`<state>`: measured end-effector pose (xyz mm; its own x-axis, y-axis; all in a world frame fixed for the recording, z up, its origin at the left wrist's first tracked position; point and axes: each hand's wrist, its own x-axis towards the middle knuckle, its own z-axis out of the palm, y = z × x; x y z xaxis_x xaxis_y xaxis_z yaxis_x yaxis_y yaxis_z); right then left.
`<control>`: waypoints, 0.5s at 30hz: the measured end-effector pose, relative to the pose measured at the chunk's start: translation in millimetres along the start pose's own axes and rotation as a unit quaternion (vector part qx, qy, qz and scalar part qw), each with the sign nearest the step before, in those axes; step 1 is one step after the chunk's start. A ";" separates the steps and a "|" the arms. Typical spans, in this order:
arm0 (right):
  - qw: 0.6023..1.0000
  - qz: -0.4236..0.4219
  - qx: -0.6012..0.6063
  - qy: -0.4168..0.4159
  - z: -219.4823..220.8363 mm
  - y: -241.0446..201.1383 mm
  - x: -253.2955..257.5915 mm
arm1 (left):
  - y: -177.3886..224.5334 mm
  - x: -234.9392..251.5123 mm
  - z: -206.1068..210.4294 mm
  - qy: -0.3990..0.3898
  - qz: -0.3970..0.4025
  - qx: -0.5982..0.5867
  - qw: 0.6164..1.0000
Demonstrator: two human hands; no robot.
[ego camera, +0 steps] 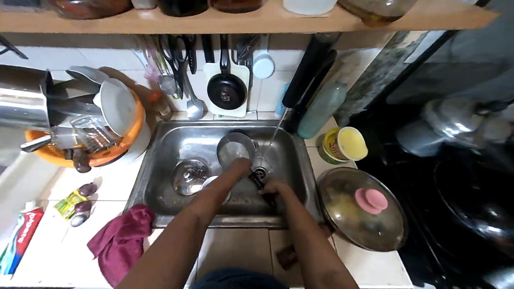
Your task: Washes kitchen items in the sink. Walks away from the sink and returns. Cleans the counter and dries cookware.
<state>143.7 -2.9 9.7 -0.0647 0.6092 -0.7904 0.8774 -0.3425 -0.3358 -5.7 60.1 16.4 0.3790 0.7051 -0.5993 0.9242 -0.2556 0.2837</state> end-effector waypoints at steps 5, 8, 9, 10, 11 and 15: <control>1.000 -0.010 -0.007 0.011 -0.6 -5.4 -5.7 | 5.8 10.4 15.2 0.077 0.001 -0.020 0.997; 0.998 -0.026 0.062 0.005 -10.0 -8.6 -11.4 | -2.0 8.7 12.9 0.058 0.032 0.033 0.997; 0.993 -0.034 0.110 0.032 -14.5 -9.5 -11.5 | -5.0 7.0 9.1 0.053 0.043 0.048 0.997; 0.983 -0.040 0.165 0.069 -18.4 -10.7 -9.9 | -7.5 4.2 4.6 0.049 0.052 0.060 0.996; 0.966 -0.044 0.232 0.109 -21.2 -10.7 -5.7 | -8.2 0.3 -0.7 0.043 0.056 0.069 0.995; 0.865 -0.046 0.496 0.065 -28.0 -7.5 7.0 | -3.1 -15.2 -23.4 0.055 0.105 0.112 0.987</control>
<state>150.0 23.9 20.9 -0.0018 0.7193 -0.6946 0.0280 -0.6943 -0.7191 -15.5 65.6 42.2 0.5677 0.6854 -0.4559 0.8174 -0.5352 0.2132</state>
